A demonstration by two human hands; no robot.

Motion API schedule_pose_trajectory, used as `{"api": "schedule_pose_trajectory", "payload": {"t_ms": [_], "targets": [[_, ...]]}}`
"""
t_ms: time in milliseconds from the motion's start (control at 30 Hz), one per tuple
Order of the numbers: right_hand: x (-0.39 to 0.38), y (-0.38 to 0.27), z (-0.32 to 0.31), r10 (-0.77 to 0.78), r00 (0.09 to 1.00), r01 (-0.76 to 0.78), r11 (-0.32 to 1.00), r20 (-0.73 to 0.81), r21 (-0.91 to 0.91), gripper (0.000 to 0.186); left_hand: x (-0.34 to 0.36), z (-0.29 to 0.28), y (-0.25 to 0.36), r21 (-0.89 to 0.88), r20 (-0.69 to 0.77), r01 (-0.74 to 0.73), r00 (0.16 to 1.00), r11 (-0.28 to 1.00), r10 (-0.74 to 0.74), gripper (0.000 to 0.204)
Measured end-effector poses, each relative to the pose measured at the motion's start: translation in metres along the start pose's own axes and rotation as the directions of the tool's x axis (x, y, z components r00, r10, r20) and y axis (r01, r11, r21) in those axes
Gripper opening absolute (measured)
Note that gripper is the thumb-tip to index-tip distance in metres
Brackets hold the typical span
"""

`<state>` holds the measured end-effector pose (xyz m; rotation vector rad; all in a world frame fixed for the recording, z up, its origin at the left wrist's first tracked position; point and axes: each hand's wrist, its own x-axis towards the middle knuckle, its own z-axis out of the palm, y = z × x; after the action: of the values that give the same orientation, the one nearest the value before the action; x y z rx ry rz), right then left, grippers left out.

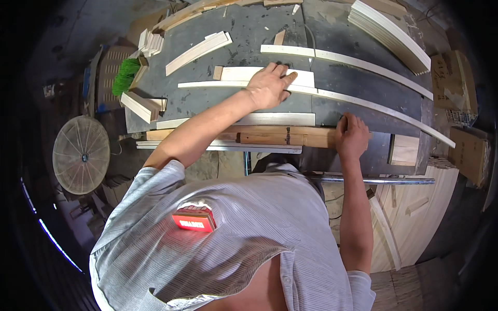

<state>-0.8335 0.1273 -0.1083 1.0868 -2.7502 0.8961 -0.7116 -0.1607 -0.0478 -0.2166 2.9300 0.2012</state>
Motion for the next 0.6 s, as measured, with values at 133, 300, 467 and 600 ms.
{"api": "schedule_pose_trajectory", "payload": {"t_ms": [133, 300, 467, 600], "targets": [[0.004, -0.006, -0.003, 0.004, 0.999, -0.003, 1.0, 0.042, -0.022, 0.013, 0.005, -0.002, -0.007, -0.146, -0.051, 0.06, 0.996, 0.988, -0.068, 0.06], [0.008, -0.005, -0.006, 0.031, 0.996, -0.029, 0.999, 0.089, -0.03, 0.013, 0.034, -0.012, -0.022, -0.19, 0.041, 0.133, 0.991, 0.973, -0.128, 0.045], [0.014, -0.001, -0.011, 0.115, 0.984, -0.128, 0.987, 0.135, 0.098, 0.016, 0.049, -0.027, -0.036, -0.549, 0.035, 0.074, 0.997, 0.833, -0.066, 0.021], [0.065, 0.015, -0.027, 0.103, 0.992, -0.121, 0.953, 0.078, 0.279, 0.025, 0.043, -0.08, -0.052, -0.496, 0.098, 0.205, 0.979, 0.844, -0.18, 0.036]]}}
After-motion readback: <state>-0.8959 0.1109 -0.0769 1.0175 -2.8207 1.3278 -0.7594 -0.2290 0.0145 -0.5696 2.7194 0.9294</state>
